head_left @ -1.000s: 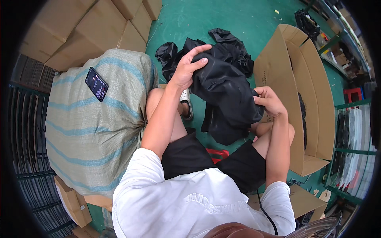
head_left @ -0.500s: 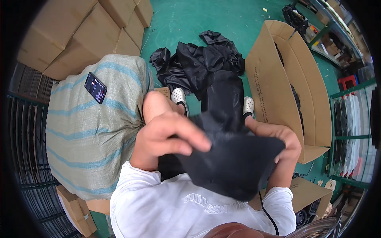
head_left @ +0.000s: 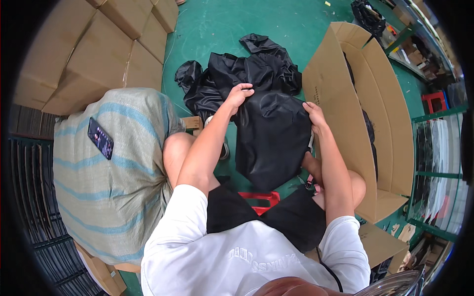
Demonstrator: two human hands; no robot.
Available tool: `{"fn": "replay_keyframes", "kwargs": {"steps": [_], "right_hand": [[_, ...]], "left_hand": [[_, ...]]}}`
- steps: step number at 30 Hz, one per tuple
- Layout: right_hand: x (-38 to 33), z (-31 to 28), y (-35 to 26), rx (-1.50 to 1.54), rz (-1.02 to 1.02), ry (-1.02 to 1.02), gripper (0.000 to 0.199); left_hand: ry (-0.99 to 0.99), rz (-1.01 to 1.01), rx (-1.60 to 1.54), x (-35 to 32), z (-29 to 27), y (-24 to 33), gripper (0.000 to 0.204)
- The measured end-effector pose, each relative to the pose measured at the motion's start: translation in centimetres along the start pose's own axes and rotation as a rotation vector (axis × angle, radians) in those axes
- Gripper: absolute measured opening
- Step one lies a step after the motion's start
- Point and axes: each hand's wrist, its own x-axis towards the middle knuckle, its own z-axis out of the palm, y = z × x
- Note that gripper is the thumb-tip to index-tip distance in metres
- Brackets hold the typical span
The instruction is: Inspecting black waterproof storage bags for quality control.
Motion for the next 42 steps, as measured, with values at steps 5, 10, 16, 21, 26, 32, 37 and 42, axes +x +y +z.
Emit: {"fn": "replay_keyframes", "kwargs": {"steps": [5, 10, 16, 21, 26, 32, 37, 42], "right_hand": [[6.7, -1.7, 3.9, 0.13, 0.009, 0.05, 0.018], [11.8, -2.9, 7.9, 0.01, -0.012, 0.219, 0.013], [15.3, -3.8, 10.7, -0.42, -0.023, 0.446, 0.008], [15.8, -5.6, 12.6, -0.343, 0.106, 0.446, 0.005], [14.6, -6.7, 16.2, -0.122, 0.081, 0.458, 0.013], [9.3, -7.5, 19.3, 0.157, 0.139, 0.383, 0.022], [7.4, -7.1, 17.9, -0.066, 0.004, 0.547, 0.019], [8.7, -6.5, 18.4, -0.221, -0.038, 0.631, 0.016]], "left_hand": [[0.035, -0.029, -0.076, 5.5, 0.1, -3.1, 0.035], [0.083, -0.096, 0.053, 10.7, 0.3, -5.4, 0.034], [0.184, -0.219, 0.45, 14.6, -1.8, -12.3, 0.031], [0.193, -0.298, 0.384, 14.5, -1.8, -13.8, 0.028], [0.29, -0.273, 0.334, 12.2, -2.6, -13.0, 0.032], [0.199, -0.302, -0.206, 6.2, -2.6, -13.2, 0.033], [0.407, -0.234, -0.393, 5.2, -2.5, -14.7, 0.026], [0.49, -0.115, -0.311, 7.9, -3.2, -15.1, 0.027]]}}
